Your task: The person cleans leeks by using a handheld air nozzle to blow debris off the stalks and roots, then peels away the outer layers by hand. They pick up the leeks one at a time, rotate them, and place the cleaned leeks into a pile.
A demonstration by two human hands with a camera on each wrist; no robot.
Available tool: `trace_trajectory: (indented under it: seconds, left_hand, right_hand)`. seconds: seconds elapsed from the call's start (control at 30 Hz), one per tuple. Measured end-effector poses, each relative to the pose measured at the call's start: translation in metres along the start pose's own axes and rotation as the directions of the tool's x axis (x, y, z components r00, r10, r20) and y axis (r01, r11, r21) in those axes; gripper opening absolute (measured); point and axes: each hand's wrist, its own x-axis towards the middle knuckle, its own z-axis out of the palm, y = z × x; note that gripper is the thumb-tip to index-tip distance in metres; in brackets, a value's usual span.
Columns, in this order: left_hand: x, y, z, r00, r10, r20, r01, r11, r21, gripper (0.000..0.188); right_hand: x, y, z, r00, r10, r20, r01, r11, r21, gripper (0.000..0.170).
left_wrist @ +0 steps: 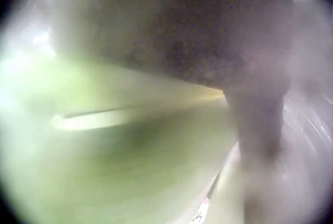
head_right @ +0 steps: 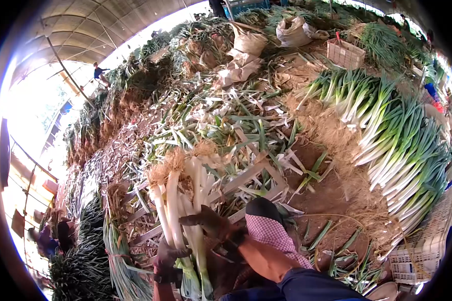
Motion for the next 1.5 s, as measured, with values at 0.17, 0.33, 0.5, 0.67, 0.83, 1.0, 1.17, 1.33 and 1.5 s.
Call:
trace_trajectory:
  seconds: [0.17,0.33,0.5,0.67,0.83,1.0,1.17,1.33,1.5]
  left_hand:
    - [-0.034,0.047,0.014,0.992,-0.030,-0.119,0.023,0.998,-0.062,0.038]
    - [-0.053,0.066,0.030,0.966,0.093,-0.241,-0.137,0.975,-0.176,0.042]
    - [-0.053,0.043,0.043,0.869,0.206,-0.449,-0.357,0.890,-0.282,0.049]
    - [-0.058,0.013,0.036,0.802,0.252,-0.541,-0.398,0.901,-0.171,0.055]
    - [-0.063,0.023,0.035,0.806,0.478,-0.348,-0.528,0.847,-0.062,0.102]
    - [-0.057,0.019,0.031,0.888,0.304,-0.344,-0.384,0.902,-0.195,0.113]
    - [-0.046,-0.010,0.031,0.847,0.317,-0.426,-0.377,0.924,-0.063,0.114]
    - [-0.054,0.010,0.041,0.810,0.302,-0.503,-0.316,0.947,0.061,0.092]
    - [-0.048,-0.021,0.025,0.734,0.339,-0.588,-0.228,0.939,0.257,0.071]
  right_hand:
    - [-0.021,-0.023,0.042,0.994,-0.084,0.070,0.096,0.975,-0.198,0.052]
    - [-0.019,0.008,0.058,0.987,-0.144,0.069,0.156,0.956,-0.249,0.059]
    - [-0.007,0.037,0.073,0.957,-0.282,-0.070,0.214,0.847,-0.487,0.063]
    - [-0.003,0.032,0.090,0.971,-0.238,-0.040,0.150,0.725,-0.672,0.058]
    - [0.007,0.048,0.088,0.973,-0.229,-0.006,0.176,0.764,-0.621,0.053]
    - [0.005,0.062,0.087,0.941,-0.318,0.112,0.307,0.670,-0.676,0.063]
    - [-0.012,0.035,0.105,0.999,-0.014,0.041,0.036,0.787,-0.616,0.059]
    - [-0.011,0.037,0.105,0.986,-0.140,0.096,0.166,0.693,-0.702,0.051]
    - [-0.017,0.026,0.111,0.993,-0.014,0.120,0.093,0.727,-0.680,0.048]
